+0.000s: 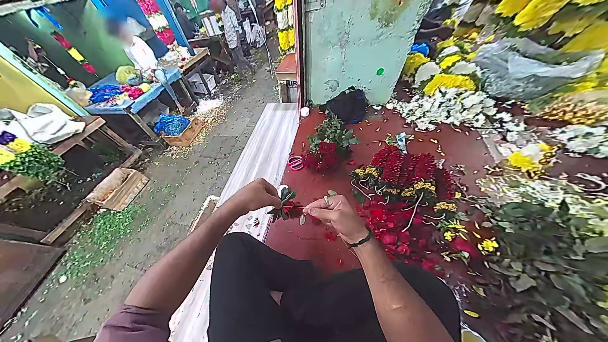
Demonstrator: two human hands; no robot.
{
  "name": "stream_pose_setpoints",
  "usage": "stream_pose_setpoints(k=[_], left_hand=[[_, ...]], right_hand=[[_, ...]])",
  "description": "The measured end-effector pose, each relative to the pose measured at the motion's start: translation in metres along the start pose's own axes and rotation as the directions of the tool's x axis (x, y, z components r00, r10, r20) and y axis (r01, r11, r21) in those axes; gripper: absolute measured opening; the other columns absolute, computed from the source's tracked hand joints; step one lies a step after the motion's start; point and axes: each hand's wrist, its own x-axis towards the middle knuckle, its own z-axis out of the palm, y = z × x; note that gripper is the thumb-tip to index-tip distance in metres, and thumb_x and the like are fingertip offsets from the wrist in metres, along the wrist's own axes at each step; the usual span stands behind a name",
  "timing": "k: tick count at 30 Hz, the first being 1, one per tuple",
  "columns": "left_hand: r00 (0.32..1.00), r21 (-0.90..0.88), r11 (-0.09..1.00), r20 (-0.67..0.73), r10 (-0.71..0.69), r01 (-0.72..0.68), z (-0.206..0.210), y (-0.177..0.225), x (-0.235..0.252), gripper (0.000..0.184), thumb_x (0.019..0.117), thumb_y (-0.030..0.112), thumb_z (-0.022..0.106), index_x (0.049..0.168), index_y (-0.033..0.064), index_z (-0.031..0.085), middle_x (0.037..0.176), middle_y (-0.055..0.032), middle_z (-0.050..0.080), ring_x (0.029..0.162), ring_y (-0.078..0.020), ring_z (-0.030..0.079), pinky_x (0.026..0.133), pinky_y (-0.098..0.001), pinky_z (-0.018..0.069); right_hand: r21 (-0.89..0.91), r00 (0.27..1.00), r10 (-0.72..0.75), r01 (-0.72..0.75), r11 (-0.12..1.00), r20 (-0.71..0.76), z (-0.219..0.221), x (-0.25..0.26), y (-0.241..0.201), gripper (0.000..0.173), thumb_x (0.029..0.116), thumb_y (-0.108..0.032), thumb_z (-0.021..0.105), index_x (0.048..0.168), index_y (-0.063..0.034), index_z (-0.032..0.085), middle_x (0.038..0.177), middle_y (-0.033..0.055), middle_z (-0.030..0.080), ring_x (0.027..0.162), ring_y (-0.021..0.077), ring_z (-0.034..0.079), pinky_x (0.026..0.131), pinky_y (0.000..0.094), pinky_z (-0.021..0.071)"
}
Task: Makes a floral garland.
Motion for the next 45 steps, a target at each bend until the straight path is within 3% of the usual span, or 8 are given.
stream_pose_setpoints(k=[6, 10, 12, 20, 27, 37, 42, 45], left_hand=[[0.950, 0.486, 0.842, 0.300, 0.090, -0.233, 0.010, 0.043, -0.015, 0.015, 0.0883, 0.026, 0.076, 0.088, 0.0113, 0.078, 0.081, -0.0076, 0.072, 0.082, -0.0273, 0.068, 0.075, -0.0591, 0.0522], [0.759, 0.087, 0.827, 0.461, 0.461, -0.555, 0.022, 0.093, -0.038, 0.011, 0.0878, 0.012, 0.077, 0.094, 0.0028, 0.077, 0.088, -0.0077, 0.073, 0.082, -0.0159, 0.066, 0.077, -0.0401, 0.0555], [0.775, -0.096, 0.844, 0.353, 0.524, -0.527, 0.022, 0.108, -0.031, 0.009, 0.0903, 0.013, 0.073, 0.094, 0.0052, 0.077, 0.088, -0.0039, 0.073, 0.077, -0.0095, 0.067, 0.069, -0.0307, 0.0566], [0.944, 0.068, 0.946, -0.077, 0.321, -0.316, 0.008, 0.058, 0.034, 0.014, 0.0892, 0.025, 0.075, 0.092, 0.0113, 0.078, 0.087, -0.0049, 0.074, 0.079, -0.0184, 0.070, 0.073, -0.0481, 0.0581], [0.988, 0.110, 0.990, 0.131, 0.078, -0.093, -0.005, -0.016, 0.018, 0.016, 0.0913, 0.027, 0.077, 0.091, 0.0111, 0.080, 0.075, -0.0047, 0.072, 0.070, -0.0167, 0.066, 0.071, -0.0466, 0.0546], [0.978, 0.182, 0.981, 0.207, 0.026, -0.065, 0.026, -0.040, 0.016, 0.017, 0.0878, 0.024, 0.077, 0.078, 0.0106, 0.074, 0.071, -0.0026, 0.066, 0.069, -0.0171, 0.061, 0.067, -0.0479, 0.0496], [0.995, 0.211, 0.973, -0.050, -0.090, 0.099, 0.042, -0.091, 0.023, 0.016, 0.0839, 0.032, 0.078, 0.078, 0.0173, 0.076, 0.074, -0.0069, 0.070, 0.074, -0.0282, 0.068, 0.069, -0.0610, 0.0531], [0.975, 0.127, 0.973, -0.141, -0.173, 0.191, 0.058, -0.106, 0.018, 0.016, 0.0830, 0.034, 0.078, 0.079, 0.0183, 0.078, 0.077, -0.0077, 0.071, 0.080, -0.0319, 0.067, 0.071, -0.0619, 0.0519]], right_hand=[[-0.076, 0.989, -0.138, 0.141, 0.987, 0.046, 0.004, -0.001, 0.003, 0.012, 0.0960, -0.009, 0.069, 0.099, -0.0035, 0.079, 0.084, 0.0004, 0.075, 0.063, -0.0001, 0.057, 0.057, 0.0188, 0.0468], [0.024, 0.995, 0.076, -0.074, 0.997, -0.069, 0.013, -0.013, -0.019, 0.013, 0.0926, 0.002, 0.065, 0.087, -0.0037, 0.075, 0.076, 0.0001, 0.072, 0.065, 0.0028, 0.063, 0.063, 0.0212, 0.0535], [0.071, 0.890, 0.390, -0.384, 0.920, -0.235, 0.033, -0.030, -0.048, 0.018, 0.1041, 0.002, 0.048, 0.101, 0.0008, 0.066, 0.084, 0.0042, 0.065, 0.073, 0.0069, 0.060, 0.074, 0.0238, 0.0535], [0.292, 0.959, -0.115, 0.036, 0.956, 0.258, 0.023, -0.007, 0.018, 0.018, 0.0962, -0.008, 0.062, 0.099, -0.0073, 0.079, 0.064, -0.0086, 0.059, 0.050, -0.0025, 0.041, 0.047, 0.0179, 0.0331], [0.058, 0.989, 0.146, -0.147, 0.987, 0.029, -0.006, 0.002, 0.012, 0.016, 0.0974, -0.011, 0.065, 0.098, -0.0033, 0.079, 0.061, -0.0039, 0.058, 0.044, -0.0007, 0.035, 0.041, 0.0179, 0.0285], [-0.391, 0.843, 0.441, -0.311, 0.866, 0.307, -0.008, -0.020, 0.003, 0.020, 0.1024, -0.016, 0.060, 0.106, -0.0049, 0.077, 0.071, -0.0067, 0.064, 0.053, -0.0018, 0.045, 0.051, 0.0183, 0.0374], [-0.700, 0.805, 0.584, -0.477, 0.531, -0.105, -0.094, -0.031, 0.014, 0.035, 0.1022, -0.029, 0.063, 0.127, -0.0058, 0.069, 0.117, 0.0126, 0.072, 0.106, 0.0227, 0.070, 0.098, 0.0468, 0.0544], [-0.644, 0.778, 0.411, -0.625, 0.440, -0.475, -0.141, -0.007, 0.027, 0.023, 0.0968, -0.017, 0.069, 0.117, -0.0068, 0.074, 0.110, 0.0141, 0.074, 0.100, 0.0291, 0.071, 0.090, 0.0562, 0.0554]])
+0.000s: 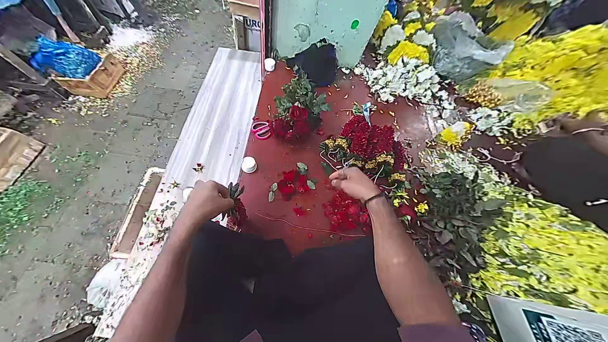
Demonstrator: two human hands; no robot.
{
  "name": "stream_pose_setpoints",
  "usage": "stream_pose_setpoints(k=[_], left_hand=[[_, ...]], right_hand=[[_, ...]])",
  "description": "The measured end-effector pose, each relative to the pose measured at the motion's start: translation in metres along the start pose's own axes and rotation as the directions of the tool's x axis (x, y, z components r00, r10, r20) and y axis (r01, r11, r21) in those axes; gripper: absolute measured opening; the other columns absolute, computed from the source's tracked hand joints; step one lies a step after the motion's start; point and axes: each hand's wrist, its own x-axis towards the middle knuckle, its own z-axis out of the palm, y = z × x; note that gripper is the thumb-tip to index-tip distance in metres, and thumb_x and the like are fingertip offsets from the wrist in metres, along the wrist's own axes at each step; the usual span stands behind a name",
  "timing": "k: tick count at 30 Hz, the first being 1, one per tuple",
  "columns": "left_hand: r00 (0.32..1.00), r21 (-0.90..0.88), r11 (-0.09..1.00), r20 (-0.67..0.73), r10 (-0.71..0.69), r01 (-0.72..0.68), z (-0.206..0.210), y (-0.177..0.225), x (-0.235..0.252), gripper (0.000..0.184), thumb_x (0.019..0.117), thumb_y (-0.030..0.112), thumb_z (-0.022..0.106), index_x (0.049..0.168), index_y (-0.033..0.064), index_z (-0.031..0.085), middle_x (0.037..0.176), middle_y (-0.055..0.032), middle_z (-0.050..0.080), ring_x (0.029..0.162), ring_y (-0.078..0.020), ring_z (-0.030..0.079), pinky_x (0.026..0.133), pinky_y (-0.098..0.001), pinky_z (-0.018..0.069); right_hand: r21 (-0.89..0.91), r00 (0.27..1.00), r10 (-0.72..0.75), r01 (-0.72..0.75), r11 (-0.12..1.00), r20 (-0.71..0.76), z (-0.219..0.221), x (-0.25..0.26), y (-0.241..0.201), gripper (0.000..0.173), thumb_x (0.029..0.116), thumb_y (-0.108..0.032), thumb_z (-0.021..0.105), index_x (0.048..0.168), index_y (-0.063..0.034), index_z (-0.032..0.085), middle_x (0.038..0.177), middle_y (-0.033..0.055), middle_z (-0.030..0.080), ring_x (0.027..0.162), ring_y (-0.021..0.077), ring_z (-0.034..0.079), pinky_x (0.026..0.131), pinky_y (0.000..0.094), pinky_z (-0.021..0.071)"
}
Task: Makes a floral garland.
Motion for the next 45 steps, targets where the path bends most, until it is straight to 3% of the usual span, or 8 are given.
stream_pose_setpoints(k=[9, 15, 21, 24, 33, 36, 39, 45], left_hand=[[0.990, -0.250, 0.959, -0.075, 0.117, -0.132, 0.055, -0.010, 0.011, 0.021, 0.0833, 0.037, 0.069, 0.088, 0.0190, 0.079, 0.095, -0.0059, 0.070, 0.106, -0.0280, 0.061, 0.091, -0.0528, 0.0471], [0.977, -0.370, 0.909, 0.015, 0.211, -0.191, 0.070, -0.004, 0.024, 0.016, 0.0839, 0.032, 0.072, 0.084, 0.0173, 0.078, 0.089, 0.0001, 0.068, 0.096, -0.0161, 0.060, 0.090, -0.0435, 0.0456], [0.976, -0.394, 0.899, 0.014, 0.217, -0.194, 0.068, -0.011, 0.027, 0.017, 0.0845, 0.033, 0.071, 0.083, 0.0164, 0.077, 0.089, 0.0002, 0.068, 0.093, -0.0145, 0.062, 0.083, -0.0418, 0.0486], [0.977, -0.412, 0.890, 0.002, 0.214, -0.195, 0.068, -0.014, 0.026, 0.017, 0.0844, 0.032, 0.071, 0.084, 0.0158, 0.077, 0.088, -0.0001, 0.070, 0.089, -0.0128, 0.064, 0.081, -0.0411, 0.0506], [0.991, -0.467, 0.876, -0.003, 0.131, -0.118, 0.065, -0.013, 0.016, 0.016, 0.0854, 0.028, 0.072, 0.089, 0.0137, 0.077, 0.087, -0.0018, 0.071, 0.079, -0.0140, 0.065, 0.074, -0.0419, 0.0544], [0.992, -0.469, 0.875, -0.020, 0.123, -0.118, 0.066, -0.013, 0.017, 0.017, 0.0851, 0.029, 0.071, 0.089, 0.0131, 0.076, 0.084, -0.0014, 0.071, 0.076, -0.0142, 0.066, 0.073, -0.0425, 0.0547], [0.995, -0.456, 0.885, 0.004, 0.100, -0.087, 0.065, -0.011, 0.016, 0.020, 0.0863, 0.031, 0.071, 0.090, 0.0116, 0.076, 0.083, -0.0042, 0.071, 0.077, -0.0178, 0.067, 0.074, -0.0472, 0.0554], [0.995, -0.451, 0.888, 0.008, 0.103, -0.088, 0.065, -0.007, 0.019, 0.020, 0.0886, 0.029, 0.071, 0.090, 0.0088, 0.076, 0.085, -0.0077, 0.071, 0.078, -0.0213, 0.067, 0.074, -0.0499, 0.0546]], right_hand=[[-0.241, 0.997, 0.072, -0.075, 0.968, -0.024, 0.059, 0.122, 0.038, 0.013, 0.0886, -0.020, 0.071, 0.096, -0.0137, 0.080, 0.097, 0.0133, 0.075, 0.096, 0.0357, 0.070, 0.085, 0.0667, 0.0530], [-0.065, 0.975, 0.161, -0.173, 0.983, -0.156, 0.103, 0.159, 0.034, 0.032, 0.0772, -0.037, 0.086, 0.094, -0.0106, 0.077, 0.095, 0.0162, 0.074, 0.094, 0.0387, 0.069, 0.082, 0.0673, 0.0528], [0.529, 0.981, 0.161, -0.079, 0.845, -0.111, 0.064, 0.146, 0.031, 0.036, 0.0811, -0.008, 0.082, 0.114, -0.0034, 0.069, 0.085, 0.0095, 0.071, 0.060, 0.0154, 0.060, 0.052, 0.0313, 0.0484], [0.665, 0.987, 0.158, -0.091, 0.742, -0.041, 0.047, 0.129, 0.029, 0.045, 0.0841, -0.001, 0.077, 0.128, -0.0062, 0.068, 0.097, 0.0114, 0.072, 0.066, 0.0167, 0.063, 0.055, 0.0310, 0.0519], [0.690, 0.980, -0.165, 0.193, 0.698, -0.108, 0.016, 0.030, -0.028, 0.021, 0.0952, -0.002, 0.058, 0.112, -0.0080, 0.069, 0.093, 0.0074, 0.070, 0.067, 0.0131, 0.061, 0.059, 0.0290, 0.0529], [0.793, 0.917, -0.360, 0.345, 0.503, -0.171, 0.012, -0.018, -0.057, 0.029, 0.0901, -0.009, 0.044, 0.102, -0.0025, 0.070, 0.103, 0.0123, 0.071, 0.080, 0.0202, 0.067, 0.071, 0.0386, 0.0579], [0.726, 0.797, -0.488, 0.565, 0.392, -0.356, 0.014, -0.089, -0.090, 0.022, 0.0934, -0.024, 0.063, 0.093, -0.0055, 0.074, 0.101, 0.0118, 0.072, 0.085, 0.0222, 0.069, 0.074, 0.0403, 0.0602], [0.387, 0.336, -0.808, 0.910, 0.147, -0.483, 0.000, -0.253, -0.171, 0.017, 0.0939, -0.017, 0.073, 0.108, -0.0160, 0.063, 0.092, 0.0022, 0.071, 0.084, 0.0162, 0.071, 0.075, 0.0336, 0.0612]])
